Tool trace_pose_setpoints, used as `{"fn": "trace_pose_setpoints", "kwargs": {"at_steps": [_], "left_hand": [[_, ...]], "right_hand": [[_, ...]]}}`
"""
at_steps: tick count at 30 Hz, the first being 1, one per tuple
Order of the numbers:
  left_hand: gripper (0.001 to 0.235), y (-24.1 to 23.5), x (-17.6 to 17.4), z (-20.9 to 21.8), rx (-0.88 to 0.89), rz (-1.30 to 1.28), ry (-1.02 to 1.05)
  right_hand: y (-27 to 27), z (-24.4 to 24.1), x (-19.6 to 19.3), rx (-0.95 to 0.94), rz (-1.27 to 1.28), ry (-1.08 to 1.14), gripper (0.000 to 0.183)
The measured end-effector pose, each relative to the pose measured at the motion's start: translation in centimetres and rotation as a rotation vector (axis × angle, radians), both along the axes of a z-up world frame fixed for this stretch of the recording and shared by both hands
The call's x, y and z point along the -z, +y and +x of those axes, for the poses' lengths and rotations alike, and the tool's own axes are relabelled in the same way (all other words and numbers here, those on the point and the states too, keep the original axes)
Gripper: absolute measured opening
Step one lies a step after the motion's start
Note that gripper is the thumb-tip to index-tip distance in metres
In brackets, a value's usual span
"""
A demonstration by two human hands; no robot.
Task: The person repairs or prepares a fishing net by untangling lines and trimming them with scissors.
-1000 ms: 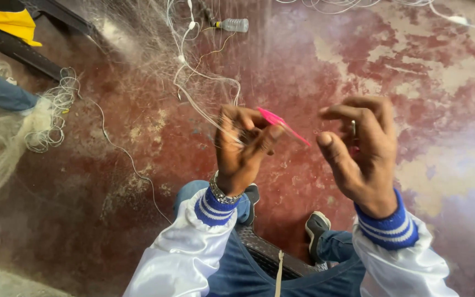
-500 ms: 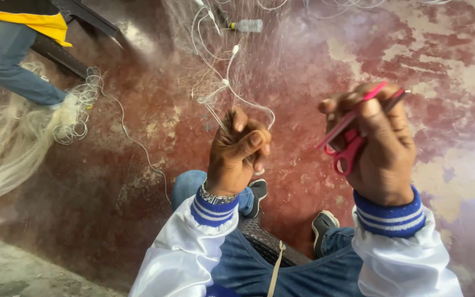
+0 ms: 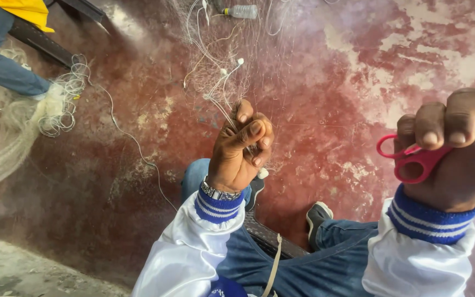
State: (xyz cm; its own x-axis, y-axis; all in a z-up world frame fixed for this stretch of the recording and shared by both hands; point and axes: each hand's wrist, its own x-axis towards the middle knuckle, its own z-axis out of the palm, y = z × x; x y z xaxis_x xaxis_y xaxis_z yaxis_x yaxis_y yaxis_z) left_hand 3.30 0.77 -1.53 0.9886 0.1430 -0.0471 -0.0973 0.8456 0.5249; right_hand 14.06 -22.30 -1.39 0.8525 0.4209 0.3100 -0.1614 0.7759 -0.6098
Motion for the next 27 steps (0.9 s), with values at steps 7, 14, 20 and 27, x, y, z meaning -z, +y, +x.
{"fn": "trace_pose_setpoints", "kwargs": {"at_steps": [7,14,20,27], "left_hand": [[0.027,-0.3,0.0,0.2,-0.102,0.099,-0.090],[0.023,-2.6,-1.5,-1.3,-0.368,0.486,-0.121],[0.027,-4.1,-3.8,-3.5,-0.325,0.645,-0.275],[0.019,-3.7,-4.5,-5.3,-0.494,1.060,-0.301]], "right_hand": [[0.1,-0.5,-0.7,0.229,-0.370,-0.127,0.026],[6.5,-6.1,-3.4,0.252,-0.496,-0.248,0.028],[9.5,-10.6,-4.5,0.276,-0.680,-0.385,0.016],[6.4,-13.4,-1.4,0.363,-0.764,0.091,0.026]]}}
